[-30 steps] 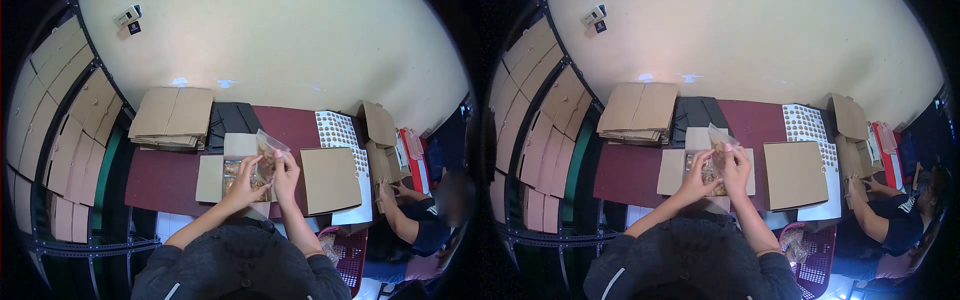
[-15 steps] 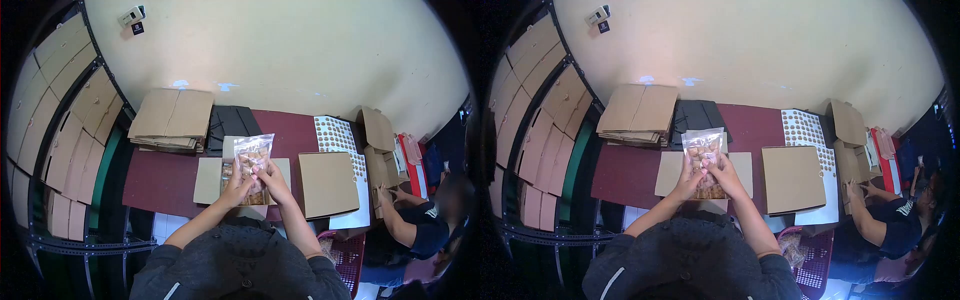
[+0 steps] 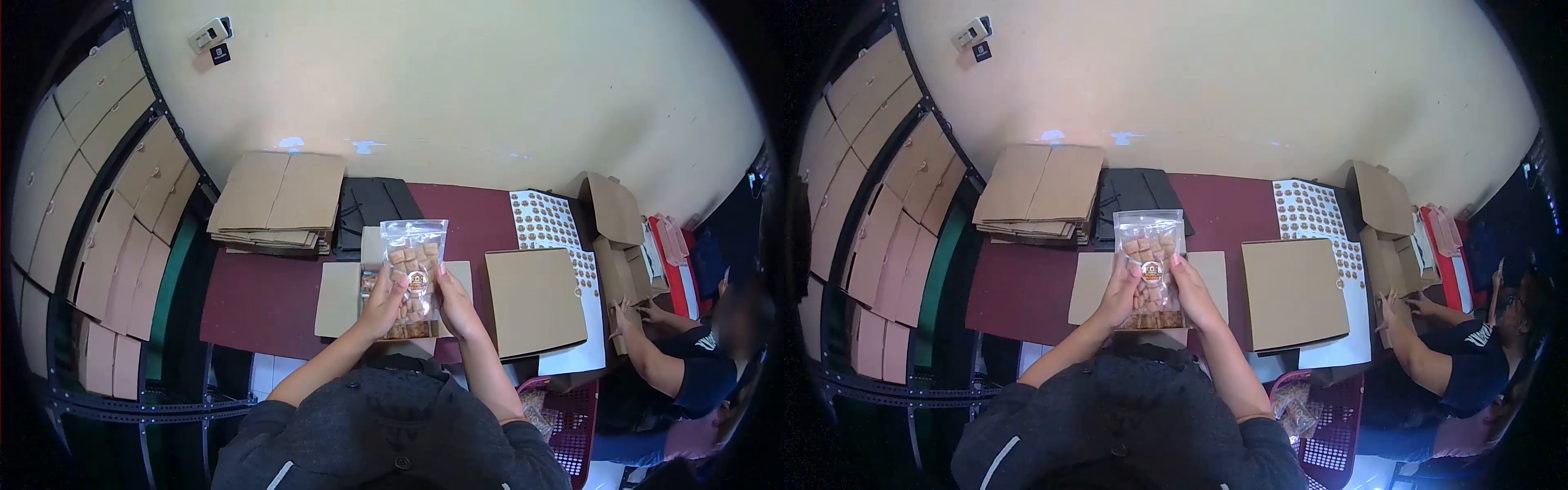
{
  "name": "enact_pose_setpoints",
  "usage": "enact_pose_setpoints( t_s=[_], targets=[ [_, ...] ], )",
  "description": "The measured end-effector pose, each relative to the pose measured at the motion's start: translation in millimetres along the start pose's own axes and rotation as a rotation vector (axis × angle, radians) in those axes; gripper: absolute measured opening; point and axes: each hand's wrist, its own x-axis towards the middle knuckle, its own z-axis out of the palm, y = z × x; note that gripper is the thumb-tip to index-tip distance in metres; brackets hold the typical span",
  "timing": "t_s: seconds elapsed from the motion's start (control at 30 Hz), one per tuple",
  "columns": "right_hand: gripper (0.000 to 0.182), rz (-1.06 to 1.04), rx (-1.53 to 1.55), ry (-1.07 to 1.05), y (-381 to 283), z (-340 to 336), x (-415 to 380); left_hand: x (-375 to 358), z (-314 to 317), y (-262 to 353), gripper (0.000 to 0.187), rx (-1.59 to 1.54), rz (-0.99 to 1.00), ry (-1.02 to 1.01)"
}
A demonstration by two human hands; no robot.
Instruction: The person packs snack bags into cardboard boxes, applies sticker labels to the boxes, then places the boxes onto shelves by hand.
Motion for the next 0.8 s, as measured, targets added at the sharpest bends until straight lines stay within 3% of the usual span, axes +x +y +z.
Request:
enact_pose_setpoints(
  t_s=[0.07,0.1,0.13,0.2,0.27,0.33,0.4,0.47,0.53,0.6,0.63,0.8],
  targets=[
    [0.040,-0.014,-0.321,-0.036,1.9,-3.6,-4.9,3.1,3.9,-6.1,0.053,0.246,0.202,-0.002],
    [0.040,-0.010,-0.319,-0.034,0.1,0.4,-7.6,-3.8,8.6,10.8,0.054,0.329,-0.001,0.012],
    [0.040,-0.031,-0.285,-0.048,-5.4,7.6,-11.1,-2.5,5.9,4.2,0.054,0.329,-0.004,0.012],
    [0.040,-0.051,-0.251,-0.058,-8.7,10.9,-12.5,2.1,3.7,-11.7,0.058,0.009,0.098,0.063],
    [0.037,-0.028,-0.195,-0.030,-7.4,10.1,-12.5,-0.6,0.4,-11.3,0.064,-0.153,0.032,0.140],
    [0.039,-0.073,-0.315,-0.034,-7.4,5.6,-13.1,-7.4,-3.9,13.6,0.065,0.347,-0.197,0.008],
    [0.041,-0.122,-0.435,-0.039,-11.2,1.2,-13.7,-11.2,6.8,17.8,0.061,0.380,-0.198,0.006],
    [0.040,-0.107,-0.377,-0.008,-16.8,-2.3,-12.7,-14.6,0.6,-5.1,0.069,0.331,0.112,-0.121],
    [0.040,-0.044,-0.271,0.081,-19.5,-2.7,-15.0,-22.4,8.3,10.5,0.072,0.372,0.054,-0.157],
    [0.036,-0.092,-0.278,0.086,-24.1,4.2,-22.7,-27.4,23.0,37.0,0.066,0.244,-0.390,-0.067],
    [0.042,-0.107,-0.312,0.052,-23.6,6.3,-27.7,-25.2,22.1,22.6,0.067,0.160,-0.122,-0.091],
    [0.052,-0.152,-0.278,0.012,-11.3,6.1,-26.5,-29.5,8.5,0.8,0.069,0.253,-0.052,-0.168]
  ],
)
